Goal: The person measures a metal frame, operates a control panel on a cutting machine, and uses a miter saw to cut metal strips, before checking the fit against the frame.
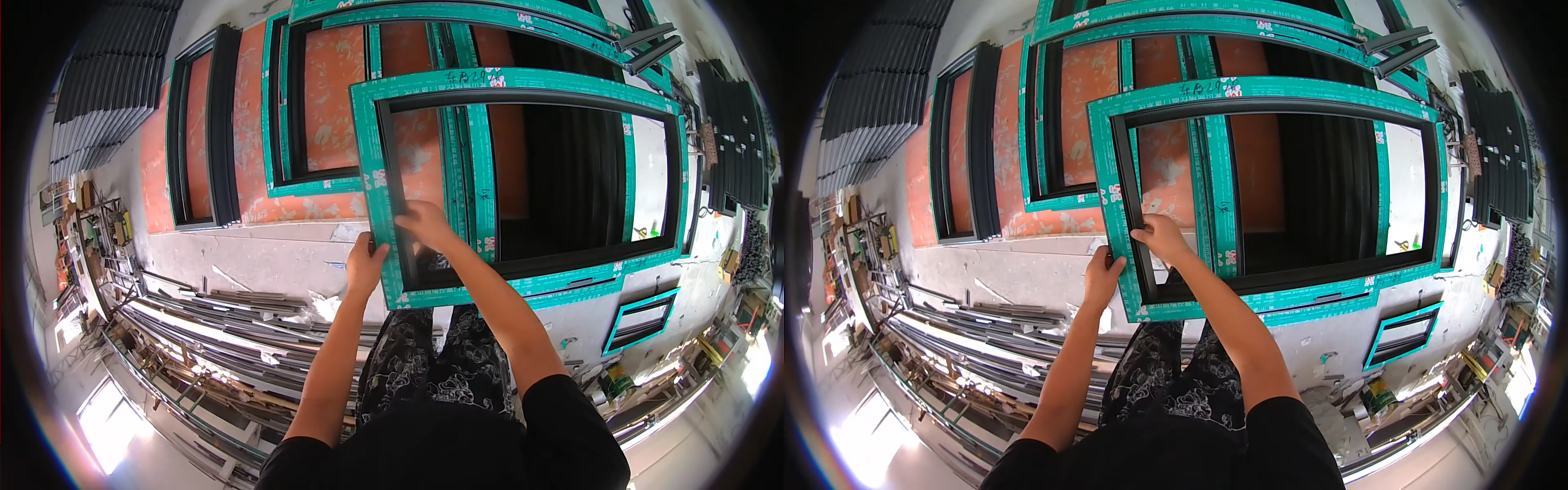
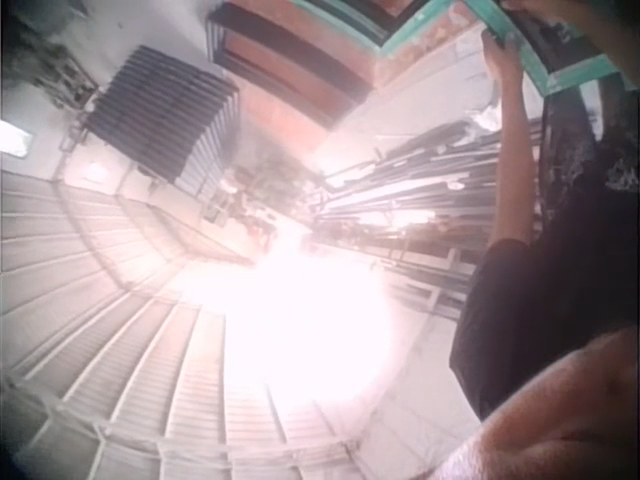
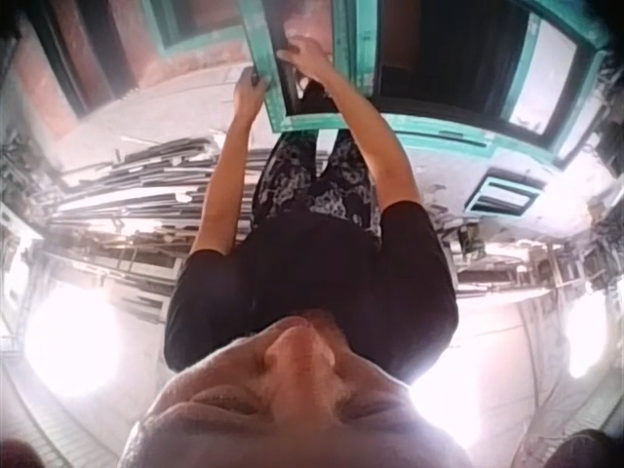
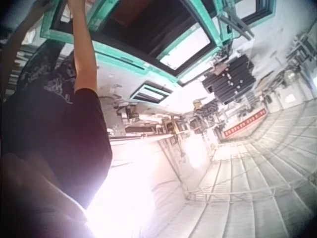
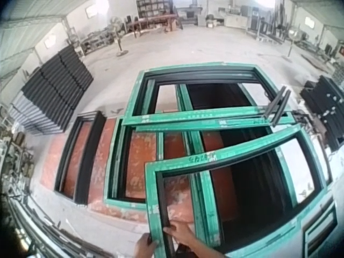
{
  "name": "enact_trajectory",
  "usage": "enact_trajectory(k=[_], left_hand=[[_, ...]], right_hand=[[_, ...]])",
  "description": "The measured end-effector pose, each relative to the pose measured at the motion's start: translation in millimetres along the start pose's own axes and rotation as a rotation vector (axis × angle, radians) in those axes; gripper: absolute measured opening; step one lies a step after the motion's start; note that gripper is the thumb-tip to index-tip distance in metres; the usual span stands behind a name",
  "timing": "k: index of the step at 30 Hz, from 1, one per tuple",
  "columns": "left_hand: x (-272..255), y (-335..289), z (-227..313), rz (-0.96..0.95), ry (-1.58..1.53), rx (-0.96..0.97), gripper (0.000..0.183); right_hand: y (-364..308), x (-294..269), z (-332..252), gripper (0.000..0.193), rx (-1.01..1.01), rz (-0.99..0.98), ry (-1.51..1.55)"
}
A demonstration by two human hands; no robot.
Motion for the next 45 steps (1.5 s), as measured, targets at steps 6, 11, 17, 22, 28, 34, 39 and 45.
enact_trajectory(k=[6, 11, 17, 22, 28, 34, 39, 45], left_hand=[[-0.5, 2.1, -4.4, -0.023, -0.068, -0.038, 0.023], [-0.1, 2.7, -4.5, -0.053, -0.059, -0.040, 0.023], [2.2, 1.9, -4.8, -0.051, -0.028, -0.053, 0.029], [25.3, -9.3, 12.1, 0.052, 0.190, -0.015, 0.085], [49.6, -24.5, 27.8, 0.268, 0.336, -0.058, 0.100], [54.7, -20.4, 6.3, 0.301, 0.334, 0.066, 0.103], [53.2, -23.2, -32.0, 0.258, 0.306, 0.112, 0.106], [37.3, -21.5, -45.2, 0.176, 0.378, -0.022, 0.110]], right_hand=[[0.7, 1.2, -2.1, 0.028, 0.036, 0.013, -0.040], [3.2, 8.4, 7.5, 0.038, 0.149, -0.008, 0.025], [0.2, 16.1, 7.5, 0.045, 0.044, 0.197, -0.164], [-5.1, 20.2, 7.3, 0.052, 0.049, 0.349, -0.377], [-98.9, -41.0, 29.7, 0.032, -0.100, 0.605, -0.760], [-228.0, -201.4, 62.6, 0.039, 0.014, 0.842, -1.236], [-241.5, -192.0, 86.3, 0.045, -0.072, 0.787, -1.233], [-263.4, -196.3, 98.0, 0.037, -0.194, 0.564, -1.093]])
Point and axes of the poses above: each hand's wrist, its own y-axis towards the middle knuckle, its own x-axis out of the palm, z = x × y, the point moved 3 cm from there along y, towards the middle knuckle, and after that the axes turned 11 degrees about x, right-handed, at the moved point
